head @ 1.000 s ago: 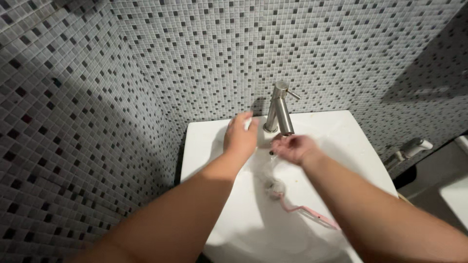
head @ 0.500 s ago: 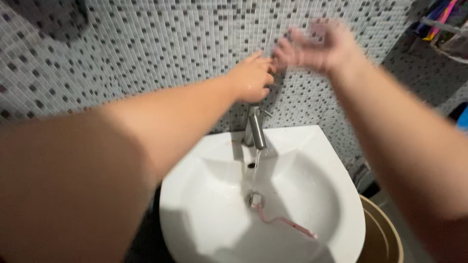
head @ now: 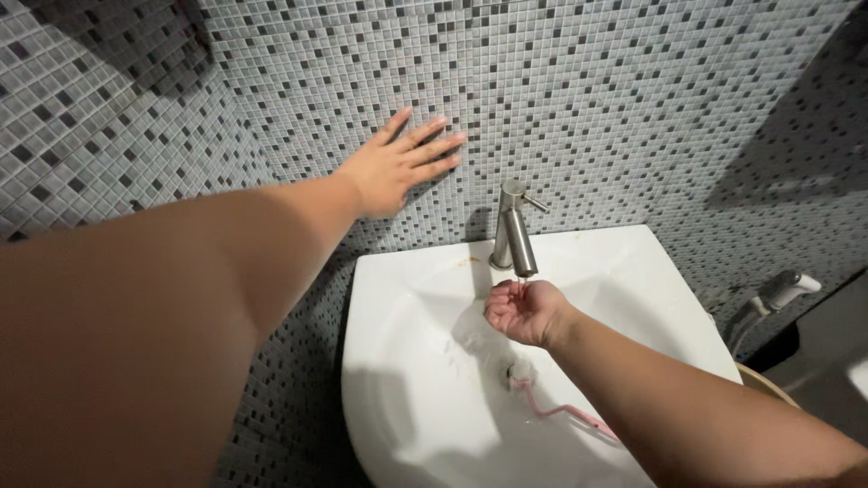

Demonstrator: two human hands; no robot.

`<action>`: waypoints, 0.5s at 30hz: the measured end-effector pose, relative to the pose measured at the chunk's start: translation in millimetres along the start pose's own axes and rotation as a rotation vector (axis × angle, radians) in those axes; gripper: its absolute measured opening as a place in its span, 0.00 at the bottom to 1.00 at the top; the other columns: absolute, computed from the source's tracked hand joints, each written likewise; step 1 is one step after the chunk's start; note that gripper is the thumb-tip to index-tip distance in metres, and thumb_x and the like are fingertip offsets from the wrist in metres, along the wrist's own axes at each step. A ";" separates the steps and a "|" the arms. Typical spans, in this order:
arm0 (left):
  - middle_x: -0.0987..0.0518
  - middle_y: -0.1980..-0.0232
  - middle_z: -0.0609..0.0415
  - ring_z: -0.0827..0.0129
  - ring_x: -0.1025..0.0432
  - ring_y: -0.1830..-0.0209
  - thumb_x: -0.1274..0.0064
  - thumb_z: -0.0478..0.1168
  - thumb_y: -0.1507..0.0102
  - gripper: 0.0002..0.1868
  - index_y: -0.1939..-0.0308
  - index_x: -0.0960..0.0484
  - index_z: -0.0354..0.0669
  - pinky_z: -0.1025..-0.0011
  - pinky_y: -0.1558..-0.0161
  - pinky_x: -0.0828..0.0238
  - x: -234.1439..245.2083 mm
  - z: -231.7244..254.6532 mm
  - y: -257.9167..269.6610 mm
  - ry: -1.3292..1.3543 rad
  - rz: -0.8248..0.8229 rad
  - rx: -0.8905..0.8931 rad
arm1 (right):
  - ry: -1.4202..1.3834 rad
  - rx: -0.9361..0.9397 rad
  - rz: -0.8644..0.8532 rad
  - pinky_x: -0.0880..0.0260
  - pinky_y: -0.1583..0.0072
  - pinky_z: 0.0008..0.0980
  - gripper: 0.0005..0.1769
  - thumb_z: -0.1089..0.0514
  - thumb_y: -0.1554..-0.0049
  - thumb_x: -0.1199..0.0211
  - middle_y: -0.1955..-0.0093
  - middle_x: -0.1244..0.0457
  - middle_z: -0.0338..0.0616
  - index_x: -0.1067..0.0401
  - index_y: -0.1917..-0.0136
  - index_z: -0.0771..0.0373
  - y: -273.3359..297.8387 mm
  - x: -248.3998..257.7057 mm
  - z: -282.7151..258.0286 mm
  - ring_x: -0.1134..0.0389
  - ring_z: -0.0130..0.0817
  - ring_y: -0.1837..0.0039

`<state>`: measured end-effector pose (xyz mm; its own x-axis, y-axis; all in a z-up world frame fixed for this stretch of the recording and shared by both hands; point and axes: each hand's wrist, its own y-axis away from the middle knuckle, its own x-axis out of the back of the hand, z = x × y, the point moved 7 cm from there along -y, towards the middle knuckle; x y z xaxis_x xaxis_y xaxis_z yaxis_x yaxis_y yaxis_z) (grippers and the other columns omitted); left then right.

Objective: The person cleans the edges and basin of a sink using a small brush, then turns on the faucet to rinse the sink and the brush.

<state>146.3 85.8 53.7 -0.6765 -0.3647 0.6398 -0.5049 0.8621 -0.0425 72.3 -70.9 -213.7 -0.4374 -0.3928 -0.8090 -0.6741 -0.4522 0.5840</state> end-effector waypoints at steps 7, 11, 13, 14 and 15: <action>0.53 0.14 0.62 0.62 0.69 0.15 0.47 0.49 0.40 0.40 0.22 0.36 0.57 0.45 0.22 0.81 12.1 -2.7 -51.8 0.113 0.287 -0.109 | -0.244 0.016 -0.063 0.40 0.60 0.37 0.15 0.55 0.35 0.60 0.66 0.48 0.38 0.46 0.64 0.60 16.8 30.4 -52.2 0.47 0.36 0.63; 0.49 0.15 0.62 0.62 0.67 0.13 0.50 0.51 0.33 0.31 0.25 0.30 0.63 0.44 0.20 0.81 33.7 -6.4 -105.5 0.097 0.541 -0.251 | 0.052 0.577 0.106 0.36 0.43 0.64 0.22 0.45 0.33 0.61 0.45 0.41 0.52 0.49 0.39 0.68 84.6 -67.8 -194.7 0.40 0.64 0.41; 0.48 0.17 0.60 0.60 0.68 0.14 0.52 0.57 0.34 0.31 0.27 0.29 0.61 0.45 0.21 0.82 32.0 7.0 -143.0 -0.038 0.356 -0.282 | 0.337 0.709 -0.046 0.35 0.35 0.77 0.34 0.41 0.32 0.62 0.34 0.38 0.58 0.50 0.27 0.72 140.4 -170.7 -219.6 0.37 0.78 0.30; 0.48 0.18 0.58 0.59 0.68 0.14 0.53 0.60 0.34 0.31 0.28 0.29 0.59 0.45 0.22 0.82 31.0 13.3 -159.4 -0.106 0.263 -0.293 | 0.525 0.708 -0.242 0.46 0.33 0.81 0.36 0.43 0.35 0.64 0.25 0.50 0.67 0.57 0.22 0.65 169.5 -222.2 -212.0 0.46 0.91 0.27; 0.49 0.17 0.61 0.61 0.67 0.16 0.53 0.58 0.36 0.31 0.29 0.30 0.63 0.47 0.24 0.81 38.9 21.7 -173.1 -0.075 0.289 -0.319 | 0.522 0.676 -0.275 0.49 0.31 0.80 0.36 0.45 0.31 0.60 0.24 0.56 0.81 0.60 0.20 0.71 193.7 -245.6 -201.5 0.50 0.95 0.27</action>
<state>195.8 -85.2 69.3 -0.8090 -0.1065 0.5781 -0.1056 0.9938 0.0353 169.2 -223.4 111.6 0.0060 -0.7289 -0.6846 -0.9938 -0.0801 0.0766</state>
